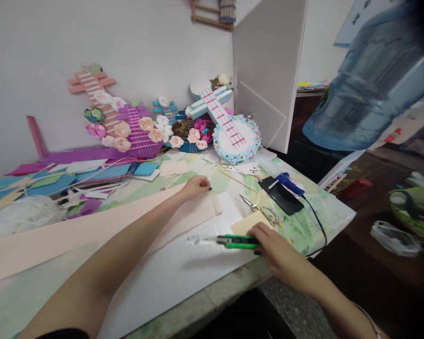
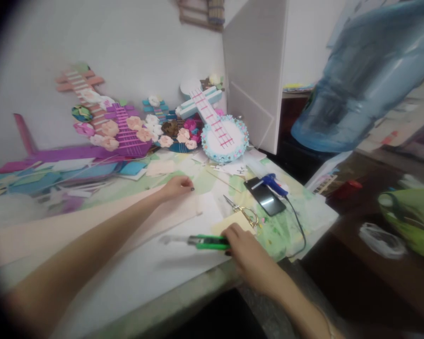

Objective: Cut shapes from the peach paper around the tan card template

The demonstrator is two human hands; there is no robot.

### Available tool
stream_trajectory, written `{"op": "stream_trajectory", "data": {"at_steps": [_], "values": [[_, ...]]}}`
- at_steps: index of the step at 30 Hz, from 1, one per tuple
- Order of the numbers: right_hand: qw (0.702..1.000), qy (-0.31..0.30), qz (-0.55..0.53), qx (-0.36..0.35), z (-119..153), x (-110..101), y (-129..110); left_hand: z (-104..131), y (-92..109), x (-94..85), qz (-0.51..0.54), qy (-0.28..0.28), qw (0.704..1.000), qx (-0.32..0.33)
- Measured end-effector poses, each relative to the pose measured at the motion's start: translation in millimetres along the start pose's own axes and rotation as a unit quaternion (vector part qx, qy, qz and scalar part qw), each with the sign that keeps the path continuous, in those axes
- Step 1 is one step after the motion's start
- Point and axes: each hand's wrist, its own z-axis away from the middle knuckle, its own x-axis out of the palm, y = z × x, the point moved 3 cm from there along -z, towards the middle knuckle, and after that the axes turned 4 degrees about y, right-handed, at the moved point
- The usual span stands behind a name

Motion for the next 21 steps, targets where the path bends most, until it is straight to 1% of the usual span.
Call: {"op": "stream_trajectory", "data": {"at_steps": [2,4,7,8,10,12,14,16,19,21], "values": [[0.997,0.035,-0.050,0.039,1,-13,18,1,-1,-2.4,0.023,0.013,1.000,-0.005],[0.994,0.065,-0.072,0.058,-6,-22,33,1,-2,-5.2,0.041,0.025,0.999,-0.011],[0.981,0.137,-0.088,0.109,-27,-27,50,1,-5,-10.7,0.059,0.039,0.997,-0.018],[0.976,0.144,-0.101,0.127,-37,-26,53,1,-6,-12.4,0.063,0.044,0.997,-0.019],[0.973,0.144,-0.114,0.140,-58,-21,55,2,-9,-14.6,0.066,0.051,0.996,-0.021],[0.976,0.128,-0.114,0.133,-81,-15,52,4,-11,-14.0,0.066,0.055,0.996,-0.024],[0.981,0.102,-0.114,0.123,-102,-7,48,7,-13,-11.1,0.064,0.059,0.996,-0.027],[0.980,0.093,-0.125,0.120,-120,1,47,11,-16,-7.0,0.060,0.066,0.996,-0.031],[0.980,0.081,-0.140,0.115,-139,14,49,17,-19,-2.0,0.052,0.077,0.995,-0.031],[0.980,0.057,-0.155,0.108,-147,25,52,19,-21,-0.7,0.049,0.082,0.995,-0.027]]}}
